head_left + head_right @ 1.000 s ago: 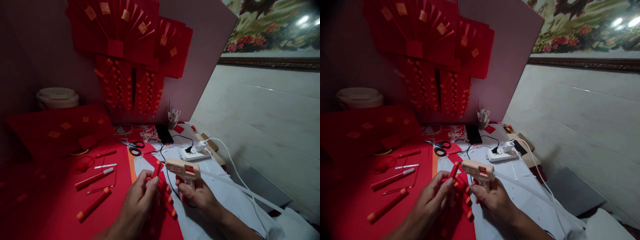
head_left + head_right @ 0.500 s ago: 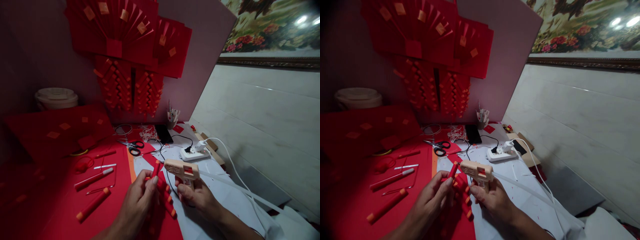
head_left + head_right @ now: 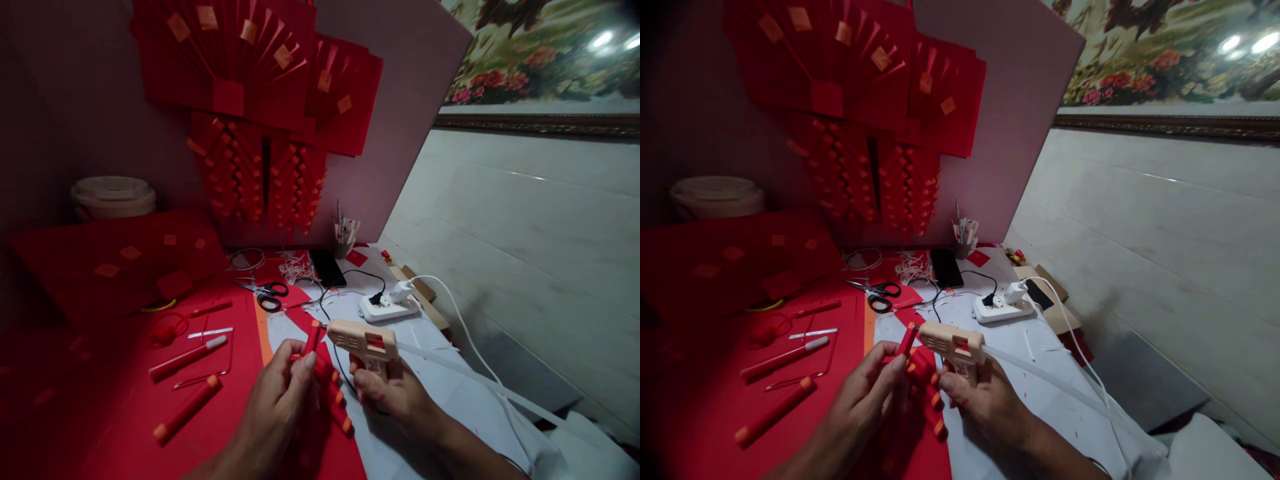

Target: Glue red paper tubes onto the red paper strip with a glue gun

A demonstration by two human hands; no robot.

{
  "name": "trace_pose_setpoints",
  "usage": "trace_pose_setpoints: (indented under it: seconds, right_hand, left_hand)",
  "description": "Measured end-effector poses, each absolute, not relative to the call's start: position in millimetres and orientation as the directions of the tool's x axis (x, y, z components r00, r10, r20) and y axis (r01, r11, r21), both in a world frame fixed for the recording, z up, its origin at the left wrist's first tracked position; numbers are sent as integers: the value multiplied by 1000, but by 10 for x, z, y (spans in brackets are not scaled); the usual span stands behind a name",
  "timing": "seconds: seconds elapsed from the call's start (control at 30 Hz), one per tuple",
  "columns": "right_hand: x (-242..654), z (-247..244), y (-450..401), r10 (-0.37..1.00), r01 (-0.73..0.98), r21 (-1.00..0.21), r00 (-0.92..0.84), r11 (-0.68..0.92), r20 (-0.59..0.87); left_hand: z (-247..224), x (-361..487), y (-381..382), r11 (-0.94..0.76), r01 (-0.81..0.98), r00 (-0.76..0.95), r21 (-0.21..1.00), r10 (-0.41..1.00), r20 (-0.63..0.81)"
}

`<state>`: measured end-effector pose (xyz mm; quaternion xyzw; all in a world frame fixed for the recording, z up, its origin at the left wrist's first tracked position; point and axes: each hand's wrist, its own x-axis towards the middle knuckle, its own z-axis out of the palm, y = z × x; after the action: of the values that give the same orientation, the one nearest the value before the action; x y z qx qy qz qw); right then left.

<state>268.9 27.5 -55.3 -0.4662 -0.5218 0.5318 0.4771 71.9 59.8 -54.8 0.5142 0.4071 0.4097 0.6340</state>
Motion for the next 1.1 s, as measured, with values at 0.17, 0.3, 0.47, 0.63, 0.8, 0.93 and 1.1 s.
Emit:
trace_pose_setpoints:
  seconds: [0.17, 0.3, 0.47, 0.63, 0.8, 0.93, 1.1]
  right_hand:
    - [2696, -547, 271, 991, -7, -1000, -133, 28, 29]
    - [2713, -550, 277, 986, 20, -999, -165, 40, 36]
    - [2714, -566, 269, 985, 29, -999, -170, 44, 38]
    - [2706, -536, 262, 984, 49, -998, -173, 39, 30]
    - [2700, -510, 263, 983, 61, -998, -182, 31, 20]
    - [2712, -542, 260, 986, 75, -997, -169, 17, 4]
    - [2721, -567, 255, 987, 70, -997, -160, 16, 4]
  left_hand:
    - [-552, 712, 595, 149, -94, 356, 984, 928, -106]
    - [-556, 722, 581, 141, -106, 344, 984, 934, -97]
    - [-557, 712, 595, 130, -104, 362, 986, 928, -84]
    - [-535, 710, 573, 149, -116, 350, 982, 932, -100]
    - [-515, 713, 569, 141, -120, 356, 983, 930, -90]
    - [-533, 704, 598, 146, -133, 374, 980, 923, -87]
    - [-549, 694, 612, 153, -137, 395, 979, 915, -88]
